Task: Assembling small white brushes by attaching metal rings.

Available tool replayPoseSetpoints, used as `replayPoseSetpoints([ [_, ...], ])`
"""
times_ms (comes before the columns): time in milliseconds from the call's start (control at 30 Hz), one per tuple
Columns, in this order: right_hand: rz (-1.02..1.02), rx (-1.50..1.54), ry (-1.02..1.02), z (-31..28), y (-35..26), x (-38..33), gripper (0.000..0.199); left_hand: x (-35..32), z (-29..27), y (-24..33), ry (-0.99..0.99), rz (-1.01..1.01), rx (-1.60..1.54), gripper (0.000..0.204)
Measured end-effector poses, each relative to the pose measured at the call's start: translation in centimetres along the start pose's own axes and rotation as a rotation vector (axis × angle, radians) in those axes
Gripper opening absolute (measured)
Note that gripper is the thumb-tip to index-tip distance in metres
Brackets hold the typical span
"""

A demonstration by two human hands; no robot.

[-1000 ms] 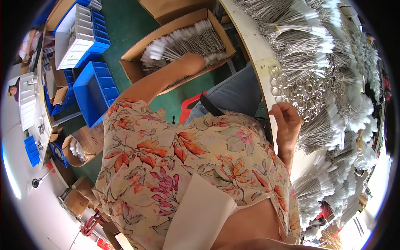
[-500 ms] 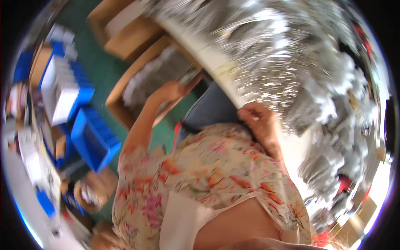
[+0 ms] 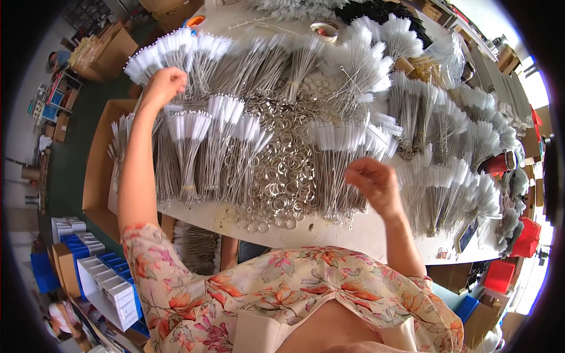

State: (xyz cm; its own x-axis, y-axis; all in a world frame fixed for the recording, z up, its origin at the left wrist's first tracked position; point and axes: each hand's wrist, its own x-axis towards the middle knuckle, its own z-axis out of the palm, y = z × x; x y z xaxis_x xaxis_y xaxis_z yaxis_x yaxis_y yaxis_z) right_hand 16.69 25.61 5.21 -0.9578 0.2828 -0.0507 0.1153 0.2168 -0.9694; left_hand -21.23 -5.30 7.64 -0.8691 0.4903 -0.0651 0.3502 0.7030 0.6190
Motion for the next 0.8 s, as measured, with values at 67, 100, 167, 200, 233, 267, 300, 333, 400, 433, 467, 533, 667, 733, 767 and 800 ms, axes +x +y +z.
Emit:
replayPoseSetpoints([
  [67,0.009,0.144,0.103,-2.9,0.2,0.3,0.011,3.9,0.8,-0.4,0.035,-0.116,0.265,0.02],
  [100,0.01,0.091,0.137,-4.3,-0.2,0.4,0.01,5.2,1.7,-1.0,0.076,-0.156,0.559,0.022],
  [167,-0.013,-0.02,0.203,-6.7,-0.5,1.0,0.009,8.2,2.3,-2.8,0.119,-0.177,0.824,0.023],
  [200,0.036,-0.145,0.255,-8.0,0.5,1.7,0.011,8.7,3.2,-3.9,0.104,-0.173,0.796,0.023],
  [233,0.037,-0.154,0.311,-9.2,1.0,2.1,0.014,8.3,3.6,-2.0,0.097,-0.1,0.8,0.024],
  [267,-0.007,-0.178,0.322,-10.2,1.7,3.0,0.015,8.2,3.5,-2.9,0.101,-0.11,0.83,0.024],
  [300,-0.063,-0.29,0.336,-11.3,2.1,4.0,0.015,7.4,3.4,-2.3,0.108,-0.053,0.809,0.025],
  [333,0.036,-0.391,0.343,-12.1,1.3,4.9,0.016,6.5,2.9,-1.6,0.111,-0.006,0.785,0.026],
  [400,-0.032,-0.498,0.318,-13.0,1.7,7.3,0.017,5.8,2.6,-1.8,0.43,0.023,0.696,0.023],
  [433,-0.053,-0.527,0.311,-13.2,1.8,8.3,0.019,6.0,2.4,-1.7,0.422,0.037,0.696,0.023],
  [467,-0.045,-0.525,0.321,-13.1,1.7,9.3,0.019,6.4,2.0,-1.6,0.574,0.164,0.367,0.021],
  [533,-0.004,-0.776,0.198,-12.5,1.7,11.3,0.024,6.2,2.1,0.0,0.698,0.275,0.033,0.018],
  [667,0.007,-1.086,0.094,-10.9,3.9,14.8,0.023,4.1,4.5,6.6,0.476,0.228,-0.579,0.02],
  [733,0.161,-1.285,-0.064,-10.3,4.9,16.5,0.02,3.2,6.4,8.5,0.37,0.213,-0.624,0.02],
  [767,0.194,-1.278,-0.03,-9.8,4.4,16.7,0.02,2.6,7.0,8.9,0.339,0.203,-0.646,0.02],
  [800,0.09,-1.266,0.037,-10.1,4.8,16.4,0.017,1.9,7.6,9.4,0.313,0.21,-0.65,0.02],
])
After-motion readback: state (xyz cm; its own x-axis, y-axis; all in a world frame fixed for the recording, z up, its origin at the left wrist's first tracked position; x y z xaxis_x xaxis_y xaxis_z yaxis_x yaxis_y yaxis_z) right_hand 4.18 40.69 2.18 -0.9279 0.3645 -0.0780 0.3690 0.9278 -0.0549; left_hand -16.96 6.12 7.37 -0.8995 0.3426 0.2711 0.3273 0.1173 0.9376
